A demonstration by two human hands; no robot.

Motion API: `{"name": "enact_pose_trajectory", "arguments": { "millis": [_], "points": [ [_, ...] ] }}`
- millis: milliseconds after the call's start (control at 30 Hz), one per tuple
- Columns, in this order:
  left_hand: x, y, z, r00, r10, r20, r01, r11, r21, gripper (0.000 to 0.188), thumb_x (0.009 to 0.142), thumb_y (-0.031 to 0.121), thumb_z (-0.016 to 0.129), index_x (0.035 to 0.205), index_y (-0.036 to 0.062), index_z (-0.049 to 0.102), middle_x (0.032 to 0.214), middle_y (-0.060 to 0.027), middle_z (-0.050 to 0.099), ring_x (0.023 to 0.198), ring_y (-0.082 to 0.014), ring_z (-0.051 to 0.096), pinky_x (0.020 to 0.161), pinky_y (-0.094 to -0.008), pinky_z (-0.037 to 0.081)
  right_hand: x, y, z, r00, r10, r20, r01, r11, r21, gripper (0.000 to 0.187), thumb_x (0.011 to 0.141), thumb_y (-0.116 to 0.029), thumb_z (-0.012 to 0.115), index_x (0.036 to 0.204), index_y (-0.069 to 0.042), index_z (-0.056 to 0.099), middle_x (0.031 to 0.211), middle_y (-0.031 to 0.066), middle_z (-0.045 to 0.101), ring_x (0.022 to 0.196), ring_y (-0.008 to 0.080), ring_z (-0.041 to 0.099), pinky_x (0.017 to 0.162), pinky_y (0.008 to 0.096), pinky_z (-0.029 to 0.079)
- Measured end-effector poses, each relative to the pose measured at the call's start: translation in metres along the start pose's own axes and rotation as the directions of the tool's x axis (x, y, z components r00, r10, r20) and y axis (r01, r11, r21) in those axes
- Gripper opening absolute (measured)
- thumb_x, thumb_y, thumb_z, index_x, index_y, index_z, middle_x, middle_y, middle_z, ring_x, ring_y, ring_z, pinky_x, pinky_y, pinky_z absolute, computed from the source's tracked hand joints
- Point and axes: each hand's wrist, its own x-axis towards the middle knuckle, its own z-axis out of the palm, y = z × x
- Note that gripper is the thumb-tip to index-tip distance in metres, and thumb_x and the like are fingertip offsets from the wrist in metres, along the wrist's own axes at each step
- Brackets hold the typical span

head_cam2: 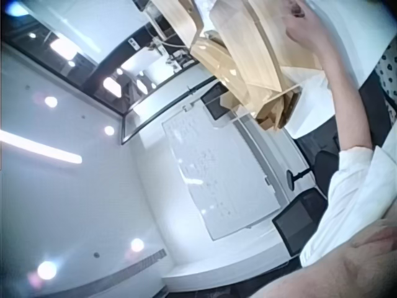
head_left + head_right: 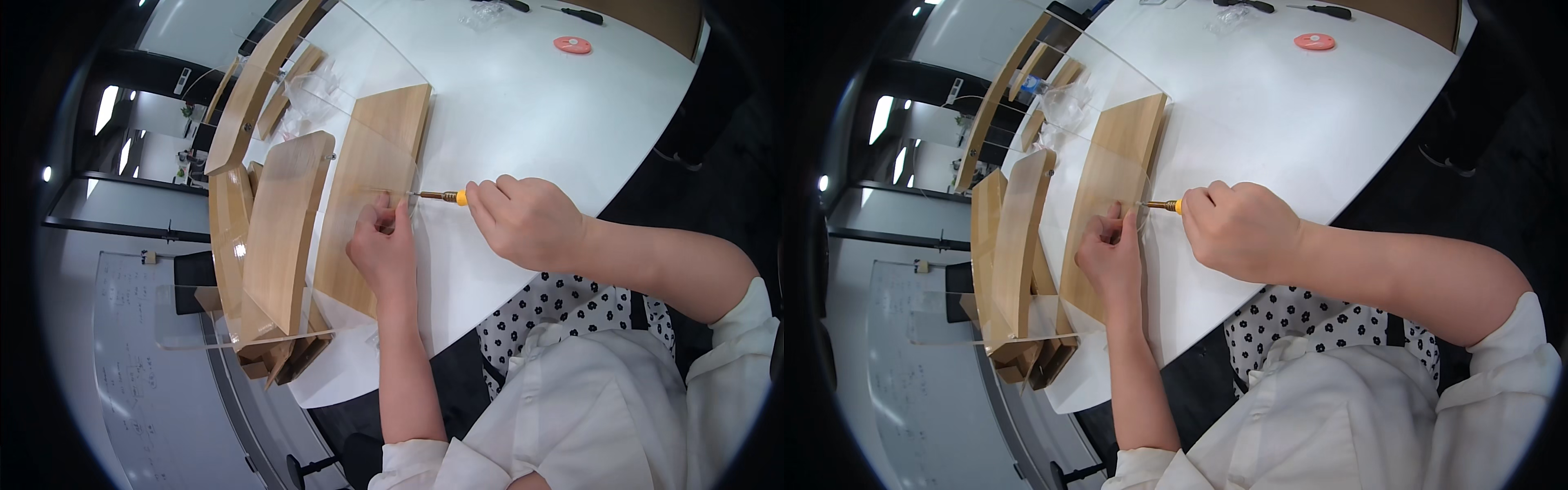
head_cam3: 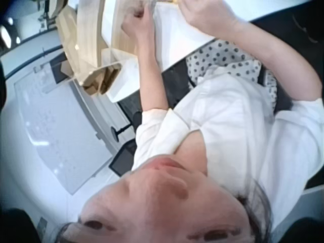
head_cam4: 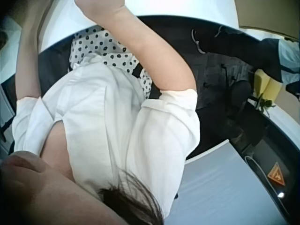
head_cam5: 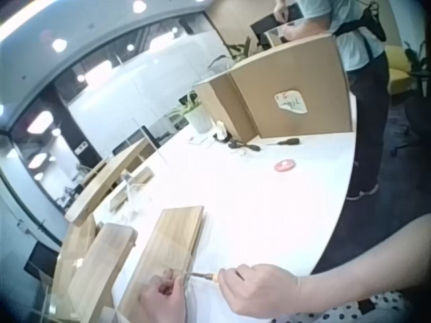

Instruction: The person assembles a tiered wooden shelf by attaching clear acrylic panels to wooden shelves using a screwdriver. They secure multiple screws at various points on the structure, then place the assembled unit on the table and pack a wooden shelf into a cardboard box.

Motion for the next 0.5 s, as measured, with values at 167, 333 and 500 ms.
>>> {"name": "enact_pose_trajectory", "arguments": {
  "millis": [167, 333, 500],
  "points": [
    [0.0, 0.001, 0.002, 1.0, 0.023, 0.005, -0.023, 1.0, 0.013, 0.017, 0.087, 0.011, 0.072, 0.091, -0.0046, 0.069, 0.076, -0.0124, 0.071, 0.062, -0.0187, 0.065, 0.064, -0.031, 0.053, 0.023, 0.018, -0.017, 0.551, 0.372, 0.747, -0.791, -0.05, 0.609, 0.016, 0.086, -0.011, 0.067, 0.079, 0.004, 0.065, 0.069, 0.003, 0.052, 0.048, 0.0108, 0.039, 0.041, 0.0241, 0.033],
    [0.001, 0.002, 0.001, 1.0, -0.008, -0.009, 0.008, 1.0, 0.018, 0.024, 0.086, 0.012, 0.073, 0.104, -0.0033, 0.071, 0.073, -0.0102, 0.07, 0.062, -0.0178, 0.064, 0.063, -0.0302, 0.053, 0.032, 0.031, -0.012, 0.361, 0.122, 0.924, -0.878, -0.29, 0.381, 0.022, 0.094, -0.017, 0.065, 0.095, 0.005, 0.065, 0.077, 0.0037, 0.057, 0.052, 0.0101, 0.044, 0.041, 0.0264, 0.035],
    [0.0, -0.004, 0.001, 1.0, 0.007, -0.019, -0.008, 1.0, -0.023, 0.024, 0.086, 0.012, 0.074, 0.105, -0.002, 0.072, 0.072, -0.0089, 0.07, 0.062, -0.0174, 0.064, 0.064, -0.0302, 0.052, 0.011, 0.002, -0.003, 0.996, 0.0, -0.085, 0.001, 1.0, 0.016, 0.017, 0.077, -0.012, 0.067, 0.091, -0.003, 0.061, 0.07, 0.0041, 0.056, 0.061, 0.0142, 0.056, 0.043, 0.0263, 0.041]
  ]
}}
